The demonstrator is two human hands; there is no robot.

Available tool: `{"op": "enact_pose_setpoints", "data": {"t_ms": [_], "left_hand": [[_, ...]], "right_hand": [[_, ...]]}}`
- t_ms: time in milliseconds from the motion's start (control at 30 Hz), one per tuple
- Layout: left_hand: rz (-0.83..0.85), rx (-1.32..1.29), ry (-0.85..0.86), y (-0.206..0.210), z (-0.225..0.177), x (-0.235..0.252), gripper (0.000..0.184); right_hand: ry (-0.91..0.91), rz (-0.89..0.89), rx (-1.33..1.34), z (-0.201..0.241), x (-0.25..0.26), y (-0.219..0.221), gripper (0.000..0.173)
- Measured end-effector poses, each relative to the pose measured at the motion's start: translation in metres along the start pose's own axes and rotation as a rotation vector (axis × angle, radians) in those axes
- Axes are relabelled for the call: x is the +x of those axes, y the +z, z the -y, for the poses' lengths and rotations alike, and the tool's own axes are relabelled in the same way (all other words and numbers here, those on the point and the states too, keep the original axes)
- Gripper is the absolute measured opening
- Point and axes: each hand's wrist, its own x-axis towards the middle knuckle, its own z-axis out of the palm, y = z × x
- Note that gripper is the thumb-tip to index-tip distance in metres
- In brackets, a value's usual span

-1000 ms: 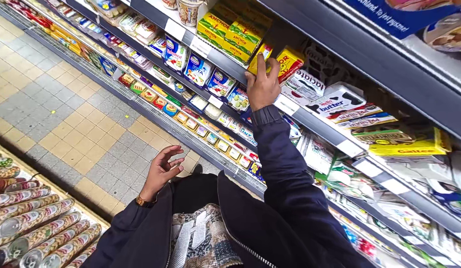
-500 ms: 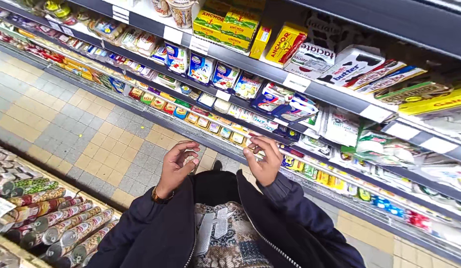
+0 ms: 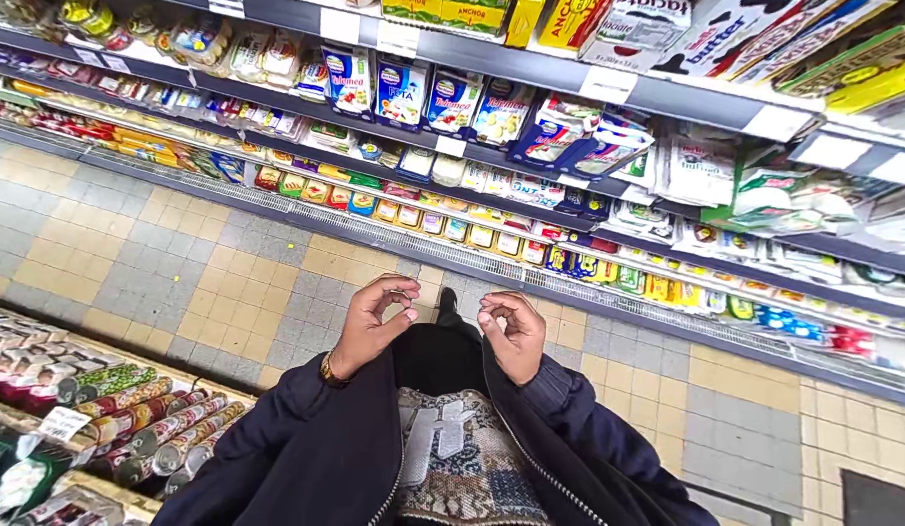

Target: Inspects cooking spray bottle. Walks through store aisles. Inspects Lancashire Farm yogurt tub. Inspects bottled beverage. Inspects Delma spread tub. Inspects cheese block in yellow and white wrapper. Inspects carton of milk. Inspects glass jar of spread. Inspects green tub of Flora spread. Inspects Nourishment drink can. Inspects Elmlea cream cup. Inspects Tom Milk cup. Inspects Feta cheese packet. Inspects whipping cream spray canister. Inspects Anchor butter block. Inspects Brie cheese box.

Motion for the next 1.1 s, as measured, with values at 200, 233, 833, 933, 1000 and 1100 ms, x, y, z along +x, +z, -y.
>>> {"op": "enact_pose_setpoints", "data": {"t_ms": [200, 233, 833, 933, 1000, 1100], "left_hand": [[0.044, -0.034, -0.034, -0.006, -0.003, -0.019, 0.035], [0.047, -0.044, -0.034, -0.007, -0.003, -0.022, 0.035], [0.089, -0.090, -0.057, -0.007, 0.006, -0.011, 0.041], [0.089, -0.090, -0.067, 0.000, 0.011, 0.004, 0.042], [0.086, -0.100, -0.069, 0.005, 0.015, 0.017, 0.042], [0.079, -0.101, -0.064, 0.013, 0.021, 0.042, 0.044]], "right_hand": [[0.041, -0.030, -0.012, 0.010, -0.026, 0.016, 0.025], [0.040, -0.036, -0.013, 0.012, -0.029, 0.018, 0.025], [0.033, -0.105, -0.059, 0.019, -0.049, 0.018, 0.025], [0.027, -0.116, -0.052, 0.015, -0.041, 0.006, 0.025], [0.026, -0.123, -0.046, 0.012, -0.035, -0.002, 0.026], [0.026, -0.132, -0.062, 0.007, -0.023, -0.019, 0.025]]}}
